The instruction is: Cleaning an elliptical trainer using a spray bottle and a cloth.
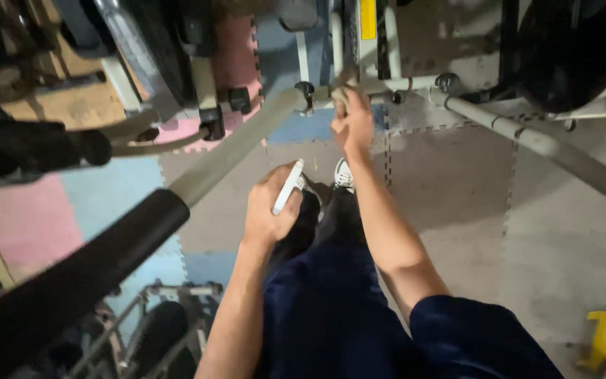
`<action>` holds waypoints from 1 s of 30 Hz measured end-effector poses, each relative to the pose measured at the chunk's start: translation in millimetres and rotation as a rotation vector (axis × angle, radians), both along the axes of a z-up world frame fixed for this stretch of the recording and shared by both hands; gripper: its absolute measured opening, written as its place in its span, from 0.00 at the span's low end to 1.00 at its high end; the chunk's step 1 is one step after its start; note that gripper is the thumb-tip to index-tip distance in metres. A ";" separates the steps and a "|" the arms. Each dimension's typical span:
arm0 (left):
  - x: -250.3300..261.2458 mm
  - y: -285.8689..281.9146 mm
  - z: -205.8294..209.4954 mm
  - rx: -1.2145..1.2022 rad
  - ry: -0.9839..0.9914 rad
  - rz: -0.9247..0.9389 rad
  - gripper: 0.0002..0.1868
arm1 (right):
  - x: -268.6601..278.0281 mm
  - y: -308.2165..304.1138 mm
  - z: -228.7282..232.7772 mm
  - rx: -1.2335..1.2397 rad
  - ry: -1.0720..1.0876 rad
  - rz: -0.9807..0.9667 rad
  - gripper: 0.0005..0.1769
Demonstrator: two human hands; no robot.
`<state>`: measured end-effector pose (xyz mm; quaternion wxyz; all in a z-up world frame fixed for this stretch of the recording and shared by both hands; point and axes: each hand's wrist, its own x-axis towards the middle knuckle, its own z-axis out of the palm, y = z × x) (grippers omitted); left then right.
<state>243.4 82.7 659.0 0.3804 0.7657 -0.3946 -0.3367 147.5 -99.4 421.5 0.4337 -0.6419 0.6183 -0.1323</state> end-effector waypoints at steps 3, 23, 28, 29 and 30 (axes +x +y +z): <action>-8.0 2.1 -1.9 -0.024 -0.024 0.027 0.23 | 15.1 0.4 -30.2 -0.289 0.046 0.151 0.20; -41.2 7.9 4.4 -0.049 -0.083 0.214 0.15 | 1.5 -32.6 -54.0 0.136 -0.045 0.544 0.25; -38.8 3.9 3.9 -0.075 -0.080 0.261 0.14 | 25.8 14.8 -6.1 0.581 -1.148 0.033 0.27; -39.4 5.0 5.6 -0.081 -0.081 0.270 0.14 | 27.3 13.9 5.3 0.581 -1.147 0.044 0.27; -38.9 5.7 7.0 -0.092 -0.085 0.274 0.14 | 30.6 12.2 16.8 0.420 -1.049 0.223 0.34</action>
